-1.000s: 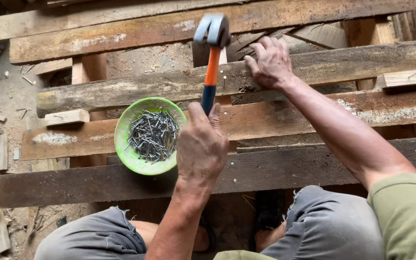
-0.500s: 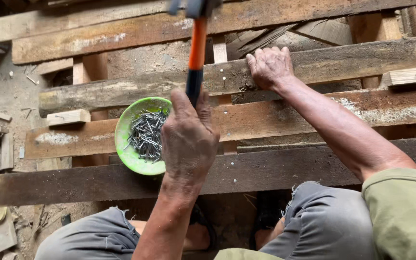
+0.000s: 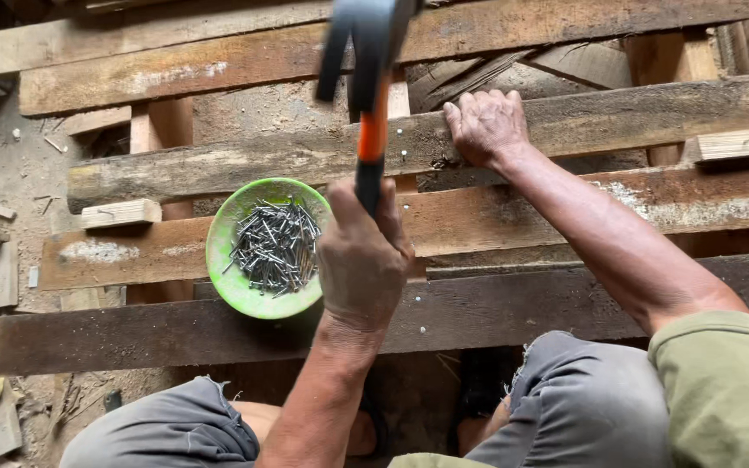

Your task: The person hammers nails into wooden planks to assemble a pallet. They repeatedly pick up nails from a green bowl, position them on the wood, and strike them with a hammer. The person also adjusts the position of the planks and the bowl during the process.

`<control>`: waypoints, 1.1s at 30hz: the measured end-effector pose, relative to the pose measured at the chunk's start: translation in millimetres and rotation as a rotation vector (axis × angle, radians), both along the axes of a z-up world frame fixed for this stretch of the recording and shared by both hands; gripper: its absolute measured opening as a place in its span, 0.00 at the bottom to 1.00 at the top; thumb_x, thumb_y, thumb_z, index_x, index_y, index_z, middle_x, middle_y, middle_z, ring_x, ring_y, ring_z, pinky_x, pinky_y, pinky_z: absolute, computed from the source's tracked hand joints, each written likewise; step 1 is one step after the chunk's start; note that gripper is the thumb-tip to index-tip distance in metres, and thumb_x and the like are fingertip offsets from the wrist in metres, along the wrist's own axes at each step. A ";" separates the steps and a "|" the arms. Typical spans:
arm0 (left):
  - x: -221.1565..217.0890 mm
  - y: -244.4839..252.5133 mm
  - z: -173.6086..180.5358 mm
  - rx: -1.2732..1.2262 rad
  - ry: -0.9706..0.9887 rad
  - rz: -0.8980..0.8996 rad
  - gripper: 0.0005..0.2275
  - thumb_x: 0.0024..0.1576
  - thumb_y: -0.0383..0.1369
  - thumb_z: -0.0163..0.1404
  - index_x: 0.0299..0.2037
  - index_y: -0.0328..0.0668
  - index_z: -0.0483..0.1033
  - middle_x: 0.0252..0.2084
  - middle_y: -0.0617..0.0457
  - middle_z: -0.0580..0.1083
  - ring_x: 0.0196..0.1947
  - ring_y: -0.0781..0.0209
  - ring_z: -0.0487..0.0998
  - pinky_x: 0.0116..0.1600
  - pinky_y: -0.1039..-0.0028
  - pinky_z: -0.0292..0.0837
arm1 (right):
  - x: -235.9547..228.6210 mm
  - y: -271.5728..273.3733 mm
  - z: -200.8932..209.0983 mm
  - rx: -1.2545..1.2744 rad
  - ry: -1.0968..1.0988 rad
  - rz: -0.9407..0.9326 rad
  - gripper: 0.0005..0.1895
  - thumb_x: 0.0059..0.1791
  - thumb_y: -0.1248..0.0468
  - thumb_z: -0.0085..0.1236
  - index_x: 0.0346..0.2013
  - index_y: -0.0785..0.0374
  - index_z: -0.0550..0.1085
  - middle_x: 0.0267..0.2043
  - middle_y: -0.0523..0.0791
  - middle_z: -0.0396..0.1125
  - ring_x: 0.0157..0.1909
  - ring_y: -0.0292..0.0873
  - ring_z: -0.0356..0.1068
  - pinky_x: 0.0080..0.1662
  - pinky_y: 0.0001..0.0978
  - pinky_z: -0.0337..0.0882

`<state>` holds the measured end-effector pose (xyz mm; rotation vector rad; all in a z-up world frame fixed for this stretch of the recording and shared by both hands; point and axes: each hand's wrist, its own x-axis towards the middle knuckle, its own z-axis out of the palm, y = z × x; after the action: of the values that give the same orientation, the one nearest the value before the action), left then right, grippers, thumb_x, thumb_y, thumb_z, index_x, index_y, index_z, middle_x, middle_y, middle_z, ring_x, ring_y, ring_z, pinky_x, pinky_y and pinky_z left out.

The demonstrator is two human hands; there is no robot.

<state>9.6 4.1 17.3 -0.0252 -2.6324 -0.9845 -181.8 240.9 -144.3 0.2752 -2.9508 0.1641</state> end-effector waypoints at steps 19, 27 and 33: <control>23.9 -0.9 -60.7 -0.170 -0.330 -0.025 0.18 0.73 0.48 0.39 0.52 0.37 0.65 0.28 0.30 0.79 0.30 0.27 0.85 0.32 0.41 0.81 | 1.7 -2.1 -10.4 0.014 0.171 0.069 0.32 0.67 0.42 0.37 0.34 0.60 0.77 0.33 0.53 0.75 0.42 0.58 0.80 0.45 0.58 0.73; 11.5 -1.1 -49.1 -0.030 -0.525 -0.026 0.18 0.73 0.51 0.34 0.49 0.45 0.64 0.28 0.33 0.79 0.30 0.33 0.86 0.33 0.48 0.82 | 2.2 -5.4 11.8 -0.035 0.042 0.028 0.34 0.67 0.40 0.33 0.39 0.61 0.78 0.39 0.54 0.77 0.49 0.59 0.79 0.50 0.58 0.72; -27.8 13.3 -57.4 -0.047 -0.313 0.030 0.18 0.78 0.42 0.33 0.49 0.34 0.68 0.21 0.41 0.73 0.18 0.48 0.80 0.21 0.62 0.78 | 3.2 -9.6 20.9 -0.015 -0.125 -0.070 0.41 0.68 0.35 0.23 0.45 0.61 0.78 0.46 0.56 0.78 0.57 0.59 0.77 0.57 0.57 0.68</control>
<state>-18.3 17.4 -40.1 0.1710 -2.9280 -0.9861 -178.6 231.3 -123.4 0.1646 -3.0766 0.2012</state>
